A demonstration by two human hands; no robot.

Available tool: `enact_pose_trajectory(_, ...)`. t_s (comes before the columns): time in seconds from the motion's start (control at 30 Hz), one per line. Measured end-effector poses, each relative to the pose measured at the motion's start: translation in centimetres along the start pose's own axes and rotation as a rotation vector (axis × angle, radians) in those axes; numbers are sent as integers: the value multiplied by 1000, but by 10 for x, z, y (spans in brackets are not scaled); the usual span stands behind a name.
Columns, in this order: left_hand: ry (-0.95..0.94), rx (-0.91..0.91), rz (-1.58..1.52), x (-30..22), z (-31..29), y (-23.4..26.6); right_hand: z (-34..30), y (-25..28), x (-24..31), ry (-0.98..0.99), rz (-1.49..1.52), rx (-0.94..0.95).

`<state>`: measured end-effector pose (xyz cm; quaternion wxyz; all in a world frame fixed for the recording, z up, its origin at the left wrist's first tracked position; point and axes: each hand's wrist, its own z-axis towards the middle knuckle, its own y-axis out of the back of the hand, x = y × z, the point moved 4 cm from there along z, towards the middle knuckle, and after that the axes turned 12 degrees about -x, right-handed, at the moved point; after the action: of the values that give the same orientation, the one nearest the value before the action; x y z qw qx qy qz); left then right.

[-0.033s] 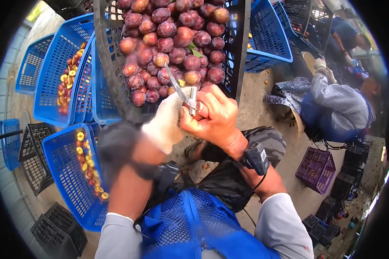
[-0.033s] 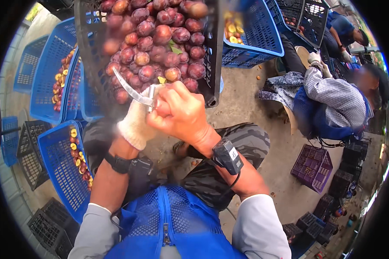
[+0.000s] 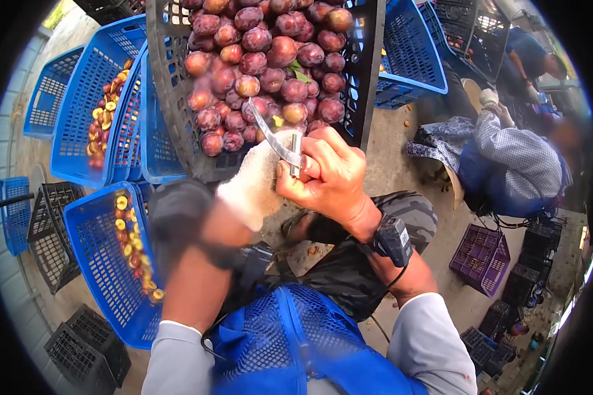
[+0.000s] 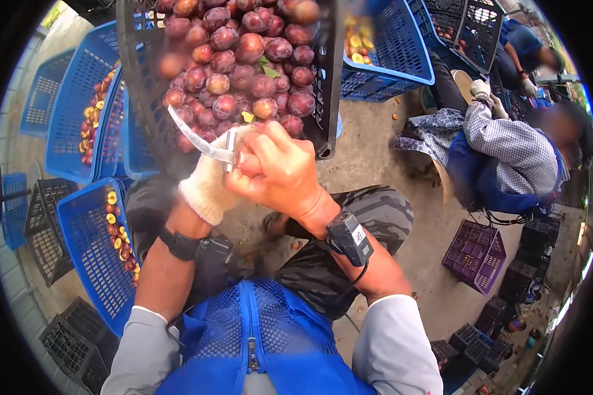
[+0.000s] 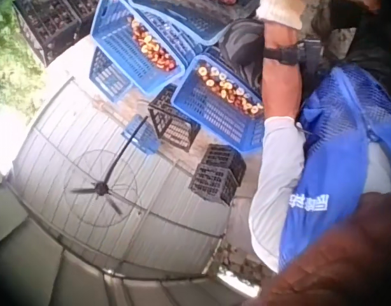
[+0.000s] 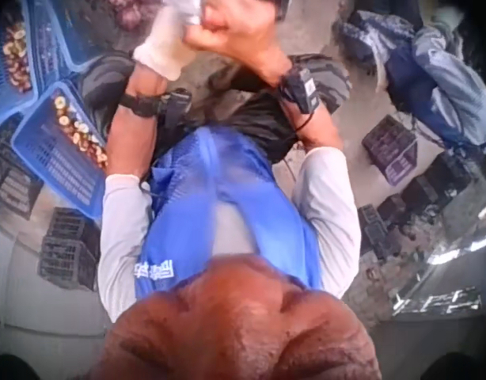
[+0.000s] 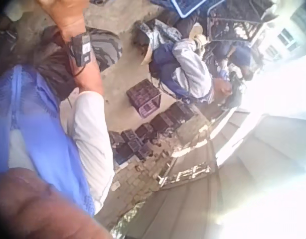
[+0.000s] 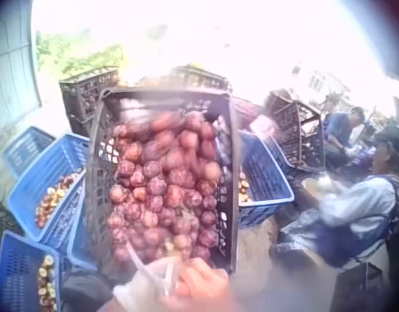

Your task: Cutting plums or small stone fruits in half using a small knife and placing the halves into a blue crate.

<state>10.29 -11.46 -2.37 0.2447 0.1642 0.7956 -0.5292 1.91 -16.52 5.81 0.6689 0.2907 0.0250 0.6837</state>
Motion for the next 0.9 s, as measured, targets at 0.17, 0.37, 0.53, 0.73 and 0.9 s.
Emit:
enact_pose_trajectory(0.17,-111,114,201,14,6,-4,-10,12,-5,4,-76,142)
enact_pose_trajectory(0.37,22,-249,-101,12,17,-31,-10,18,-22,-168,-24,-79)
enact_pose_trajectory(0.53,-687,-477,411,-10,20,-16,-18,-16,-32,-863,211,-357)
enact_pose_trajectory(0.73,-1144,-330,1073,-39,6,-41,-44,-57,-46,-1574,923,-726)
enact_pose_trajectory(0.9,-239,-162,-133,-35,12,-1,-62,-34,-37,-1596,1273,-362)
